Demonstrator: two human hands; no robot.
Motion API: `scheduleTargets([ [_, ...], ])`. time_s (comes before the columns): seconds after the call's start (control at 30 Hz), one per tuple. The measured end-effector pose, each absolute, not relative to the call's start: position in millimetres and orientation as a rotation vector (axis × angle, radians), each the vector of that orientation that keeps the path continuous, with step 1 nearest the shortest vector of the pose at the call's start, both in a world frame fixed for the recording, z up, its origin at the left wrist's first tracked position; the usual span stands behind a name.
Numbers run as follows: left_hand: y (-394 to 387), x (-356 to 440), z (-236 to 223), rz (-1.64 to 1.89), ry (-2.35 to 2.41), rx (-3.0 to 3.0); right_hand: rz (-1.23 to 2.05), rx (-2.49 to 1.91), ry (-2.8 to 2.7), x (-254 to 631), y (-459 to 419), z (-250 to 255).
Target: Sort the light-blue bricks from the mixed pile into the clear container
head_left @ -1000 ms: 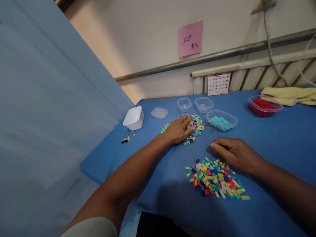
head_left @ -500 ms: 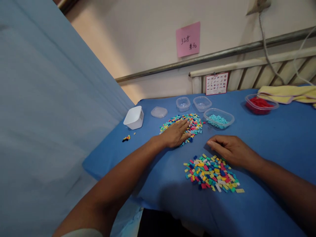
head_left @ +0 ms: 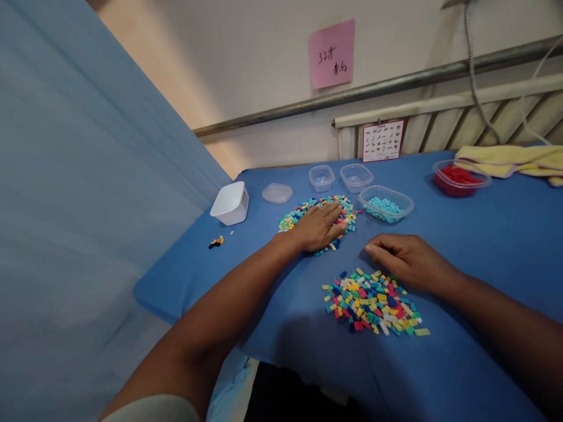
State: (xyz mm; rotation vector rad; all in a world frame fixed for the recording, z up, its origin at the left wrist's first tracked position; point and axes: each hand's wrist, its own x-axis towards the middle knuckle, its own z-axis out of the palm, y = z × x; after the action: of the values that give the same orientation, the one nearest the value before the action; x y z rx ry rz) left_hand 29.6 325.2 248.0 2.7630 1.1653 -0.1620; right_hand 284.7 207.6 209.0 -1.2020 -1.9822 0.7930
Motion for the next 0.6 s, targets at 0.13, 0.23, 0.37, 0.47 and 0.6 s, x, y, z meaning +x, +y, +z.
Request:
scheduleTargets([
  [0.13, 322, 25, 250, -0.228, 0.998, 2.794, 0.795, -1.203, -1.967, 285, 208, 206],
  [0.23, 312, 15, 251, -0.226, 0.991, 2.820, 0.796, -1.195, -1.961, 285, 208, 204],
  [0.37, 300, 5, 254, -0.264, 1.047, 2.817, 0.791, -1.193, -1.974, 287, 209, 203],
  [0.47, 294, -2, 253, -0.250, 1.073, 2.784, 0.791, -1.192, -1.974, 287, 210, 202],
  [0.6, 292, -7, 249, -0.150, 1.068, 2.795, 0.773, -1.185, -1.984, 288, 211, 201],
])
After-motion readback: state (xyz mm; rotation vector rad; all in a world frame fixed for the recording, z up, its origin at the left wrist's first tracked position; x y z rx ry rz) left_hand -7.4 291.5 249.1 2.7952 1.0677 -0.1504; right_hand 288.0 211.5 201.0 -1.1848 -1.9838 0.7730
